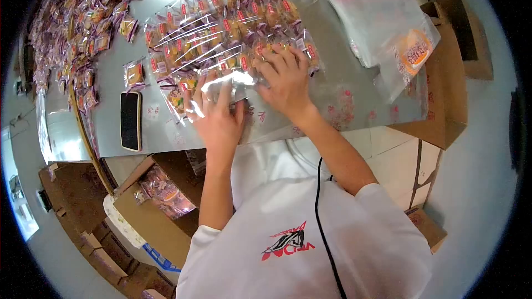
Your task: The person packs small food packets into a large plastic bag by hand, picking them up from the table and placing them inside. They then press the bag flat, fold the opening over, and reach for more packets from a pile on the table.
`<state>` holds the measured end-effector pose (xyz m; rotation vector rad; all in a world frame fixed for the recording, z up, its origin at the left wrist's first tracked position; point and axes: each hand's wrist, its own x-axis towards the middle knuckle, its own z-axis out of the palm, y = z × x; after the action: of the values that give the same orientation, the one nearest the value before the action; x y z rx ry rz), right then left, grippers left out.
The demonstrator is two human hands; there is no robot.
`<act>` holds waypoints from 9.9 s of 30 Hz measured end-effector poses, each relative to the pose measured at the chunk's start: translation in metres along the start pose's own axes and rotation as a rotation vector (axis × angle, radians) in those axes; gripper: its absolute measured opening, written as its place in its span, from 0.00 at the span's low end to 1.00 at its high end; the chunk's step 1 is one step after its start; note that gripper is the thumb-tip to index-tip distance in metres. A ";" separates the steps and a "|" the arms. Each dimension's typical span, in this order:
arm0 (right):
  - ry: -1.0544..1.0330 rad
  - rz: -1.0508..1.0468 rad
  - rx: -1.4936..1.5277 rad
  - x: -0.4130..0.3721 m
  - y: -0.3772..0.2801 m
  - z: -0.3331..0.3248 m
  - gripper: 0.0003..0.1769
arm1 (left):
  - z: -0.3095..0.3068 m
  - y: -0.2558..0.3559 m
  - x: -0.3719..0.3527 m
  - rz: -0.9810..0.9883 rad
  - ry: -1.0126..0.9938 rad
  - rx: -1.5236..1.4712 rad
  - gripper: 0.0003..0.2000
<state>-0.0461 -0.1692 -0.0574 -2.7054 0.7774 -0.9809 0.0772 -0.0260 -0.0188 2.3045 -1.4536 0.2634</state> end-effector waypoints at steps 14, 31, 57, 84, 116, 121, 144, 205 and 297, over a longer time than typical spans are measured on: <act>0.086 -0.225 0.237 -0.029 0.010 -0.052 0.29 | 0.012 0.024 -0.010 0.170 0.180 -0.218 0.22; -0.018 0.423 0.284 -0.022 0.053 -0.056 0.27 | 0.039 0.043 0.020 0.092 0.053 -0.036 0.36; -0.130 0.224 0.418 -0.031 0.052 -0.067 0.42 | 0.054 0.066 0.016 0.056 0.179 -0.090 0.32; 0.030 0.292 0.510 -0.031 0.019 -0.069 0.18 | 0.038 0.097 0.010 0.083 0.057 -0.124 0.27; -0.271 -0.111 -0.037 0.005 -0.068 -0.028 0.40 | -0.014 -0.015 -0.011 -0.049 0.188 0.156 0.26; -0.189 -0.083 -0.035 0.016 -0.054 -0.007 0.36 | 0.004 -0.031 -0.013 -0.027 0.184 0.075 0.25; -0.162 -0.088 -0.113 -0.002 -0.003 -0.034 0.39 | 0.010 -0.010 -0.002 0.060 0.126 -0.012 0.27; 0.043 -0.157 0.033 -0.026 -0.037 -0.013 0.23 | 0.036 -0.013 -0.008 0.038 0.349 -0.164 0.23; 0.072 -0.358 0.348 -0.017 -0.046 -0.047 0.15 | 0.034 -0.028 -0.026 -0.022 0.295 -0.007 0.23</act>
<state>-0.0676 -0.1200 -0.0156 -2.5530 0.1082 -1.1640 0.0887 -0.0085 -0.0657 2.1651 -1.2775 0.5642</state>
